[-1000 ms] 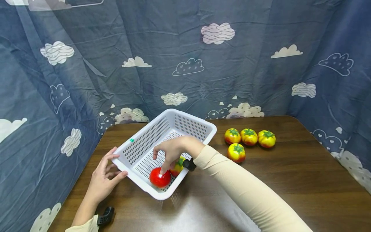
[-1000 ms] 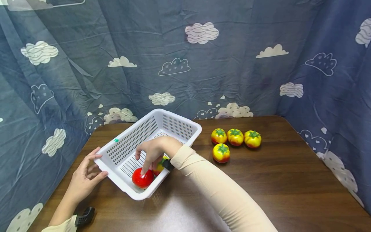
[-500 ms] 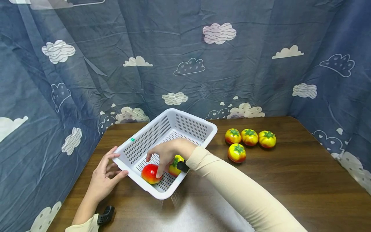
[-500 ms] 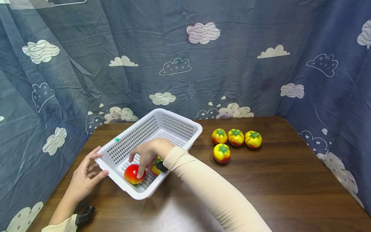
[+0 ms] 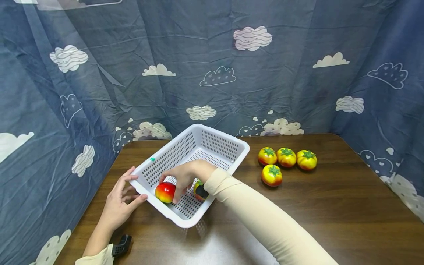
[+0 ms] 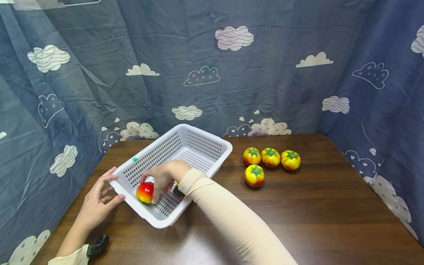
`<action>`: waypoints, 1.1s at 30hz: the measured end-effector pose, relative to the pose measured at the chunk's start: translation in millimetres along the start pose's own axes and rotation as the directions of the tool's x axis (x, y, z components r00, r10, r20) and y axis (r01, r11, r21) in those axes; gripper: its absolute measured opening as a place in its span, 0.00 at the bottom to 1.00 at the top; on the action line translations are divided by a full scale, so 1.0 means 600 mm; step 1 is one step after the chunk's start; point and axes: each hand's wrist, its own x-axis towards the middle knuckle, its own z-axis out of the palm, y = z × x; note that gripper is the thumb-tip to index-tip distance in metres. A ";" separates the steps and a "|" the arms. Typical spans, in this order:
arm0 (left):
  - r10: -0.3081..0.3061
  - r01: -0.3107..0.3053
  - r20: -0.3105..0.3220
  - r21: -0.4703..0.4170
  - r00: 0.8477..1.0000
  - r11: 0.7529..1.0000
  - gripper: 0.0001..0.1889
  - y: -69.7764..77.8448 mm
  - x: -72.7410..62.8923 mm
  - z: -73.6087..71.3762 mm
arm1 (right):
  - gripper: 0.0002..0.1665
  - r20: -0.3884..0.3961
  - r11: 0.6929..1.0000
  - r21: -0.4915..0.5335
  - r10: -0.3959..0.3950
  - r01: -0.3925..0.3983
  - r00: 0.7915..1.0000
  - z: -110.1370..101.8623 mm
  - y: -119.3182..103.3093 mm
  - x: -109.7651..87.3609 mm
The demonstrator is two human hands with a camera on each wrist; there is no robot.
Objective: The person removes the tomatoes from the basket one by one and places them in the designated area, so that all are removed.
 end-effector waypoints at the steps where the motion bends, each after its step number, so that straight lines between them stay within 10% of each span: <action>1: 0.000 0.000 -0.001 0.001 1.000 1.000 0.35 0.000 0.000 0.000 | 0.44 -0.004 1.000 0.004 0.003 -0.003 1.000 0.001 0.000 0.003; 33: -0.002 0.002 -0.006 -0.015 1.000 1.000 0.34 0.003 -0.001 0.002 | 0.32 -0.058 0.988 0.140 0.067 -0.059 0.996 -0.004 0.019 0.002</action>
